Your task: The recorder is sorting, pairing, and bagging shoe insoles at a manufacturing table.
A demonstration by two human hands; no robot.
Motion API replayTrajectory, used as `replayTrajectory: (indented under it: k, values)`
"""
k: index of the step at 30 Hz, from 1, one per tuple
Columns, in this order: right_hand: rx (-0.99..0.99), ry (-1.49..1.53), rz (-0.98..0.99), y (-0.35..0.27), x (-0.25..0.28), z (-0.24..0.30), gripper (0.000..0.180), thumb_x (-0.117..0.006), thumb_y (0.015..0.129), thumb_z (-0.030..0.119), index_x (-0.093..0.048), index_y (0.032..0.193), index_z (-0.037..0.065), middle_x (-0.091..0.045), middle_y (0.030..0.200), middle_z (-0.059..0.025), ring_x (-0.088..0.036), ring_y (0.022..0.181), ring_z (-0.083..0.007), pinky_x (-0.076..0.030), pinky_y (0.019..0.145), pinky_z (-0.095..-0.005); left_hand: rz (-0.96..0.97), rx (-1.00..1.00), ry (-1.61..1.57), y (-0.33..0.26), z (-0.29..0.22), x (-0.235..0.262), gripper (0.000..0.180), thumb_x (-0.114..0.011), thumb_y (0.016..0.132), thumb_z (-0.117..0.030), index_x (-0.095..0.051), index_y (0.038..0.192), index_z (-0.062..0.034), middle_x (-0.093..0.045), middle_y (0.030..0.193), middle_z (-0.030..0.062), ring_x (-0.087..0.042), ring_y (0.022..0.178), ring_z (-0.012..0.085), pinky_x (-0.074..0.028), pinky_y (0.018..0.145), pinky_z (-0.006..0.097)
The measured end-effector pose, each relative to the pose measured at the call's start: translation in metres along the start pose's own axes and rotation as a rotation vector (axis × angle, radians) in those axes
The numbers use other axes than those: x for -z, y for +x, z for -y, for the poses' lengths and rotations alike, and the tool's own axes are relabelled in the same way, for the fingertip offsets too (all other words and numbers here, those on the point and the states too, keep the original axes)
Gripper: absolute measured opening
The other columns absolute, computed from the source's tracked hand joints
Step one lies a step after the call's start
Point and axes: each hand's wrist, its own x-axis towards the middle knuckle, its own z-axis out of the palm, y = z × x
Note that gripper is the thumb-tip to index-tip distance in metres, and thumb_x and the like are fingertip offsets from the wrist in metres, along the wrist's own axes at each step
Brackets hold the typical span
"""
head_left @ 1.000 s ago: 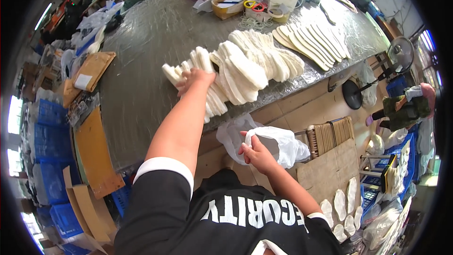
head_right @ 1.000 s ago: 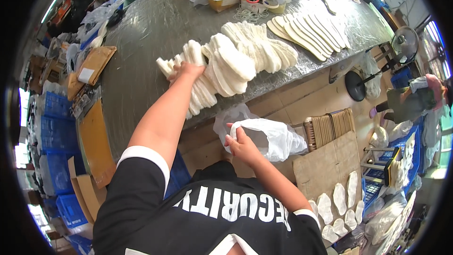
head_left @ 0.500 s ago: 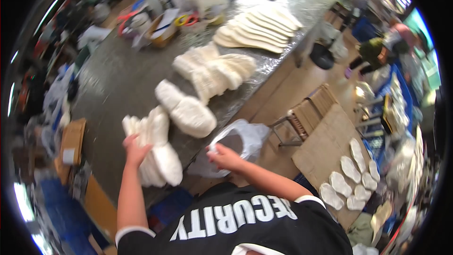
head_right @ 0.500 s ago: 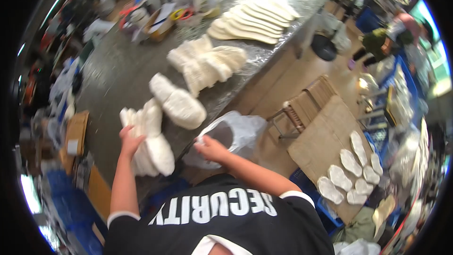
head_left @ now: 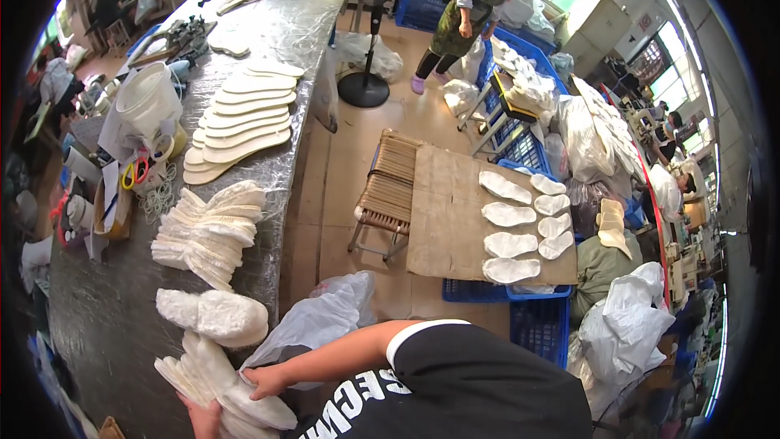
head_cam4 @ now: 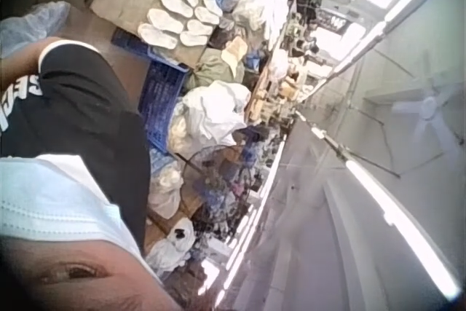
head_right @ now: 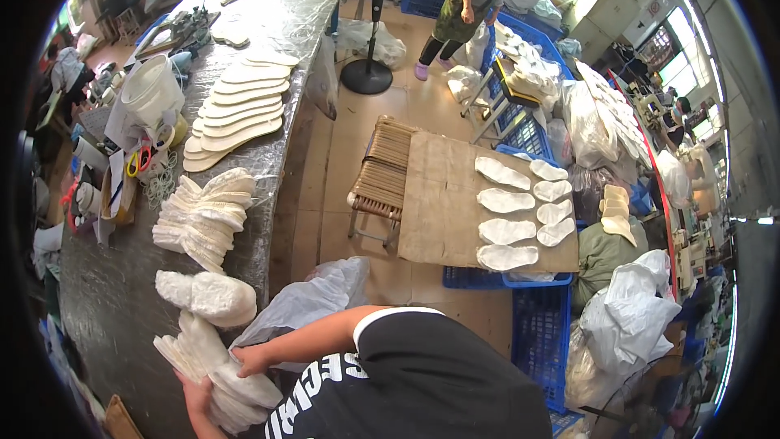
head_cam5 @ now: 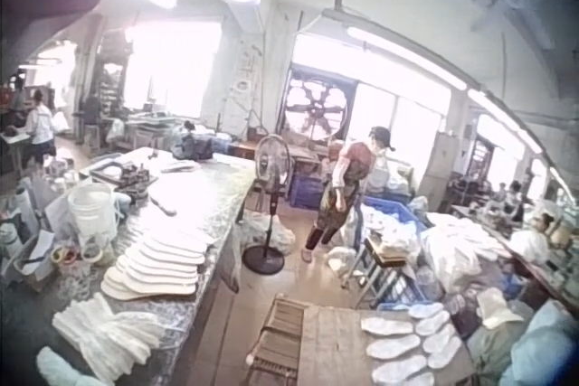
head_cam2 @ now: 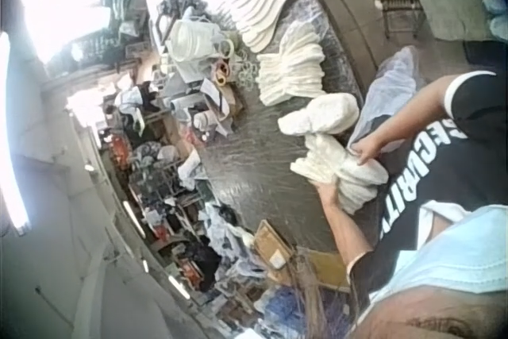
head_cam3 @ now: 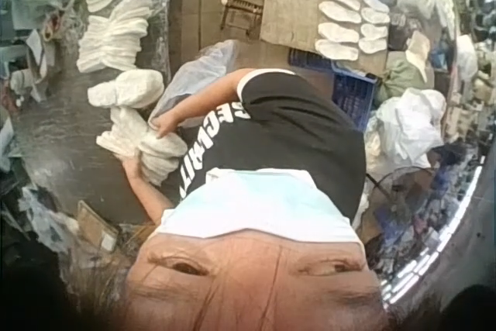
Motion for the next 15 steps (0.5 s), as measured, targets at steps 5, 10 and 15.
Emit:
replayTrajectory:
  k: [5,10,15]
  values:
    - [0.098,-0.096,0.000,0.035,-0.010,-0.023,0.093,-0.065,0.081,0.028,-0.007,0.148,0.000,-0.043,0.135,-0.0279,-0.044,0.127,-0.0336,-0.034,0.105,-0.0377,-0.041,0.000,0.383,-0.003,0.012,0.001,0.120,-0.077,0.063,-0.027,0.004,0.147,0.0012,-0.038,0.140,0.0272,-0.042,0.127,0.0371,-0.034,0.106,0.039]
    - [0.086,-0.031,0.009,0.035,-0.018,-0.026,0.095,-0.065,0.079,0.023,-0.004,0.149,0.000,-0.035,0.143,-0.0269,-0.035,0.134,-0.0325,-0.026,0.110,-0.0352,-0.044,0.124,0.651,-0.006,-0.015,-0.006,0.122,-0.079,0.061,-0.033,0.000,0.147,0.0030,-0.037,0.140,0.0282,-0.042,0.125,0.0381,-0.034,0.106,0.039]
    - [0.177,0.023,-0.041,0.050,-0.029,-0.047,0.071,-0.063,0.084,0.030,-0.031,0.138,-0.002,-0.058,0.111,-0.0209,-0.061,0.087,-0.0264,-0.050,0.072,-0.0361,-0.073,0.038,0.066,0.012,0.025,0.017,0.120,-0.083,0.062,-0.021,-0.004,0.148,0.0004,-0.037,0.143,0.0218,-0.042,0.128,0.0302,-0.034,0.106,0.036]
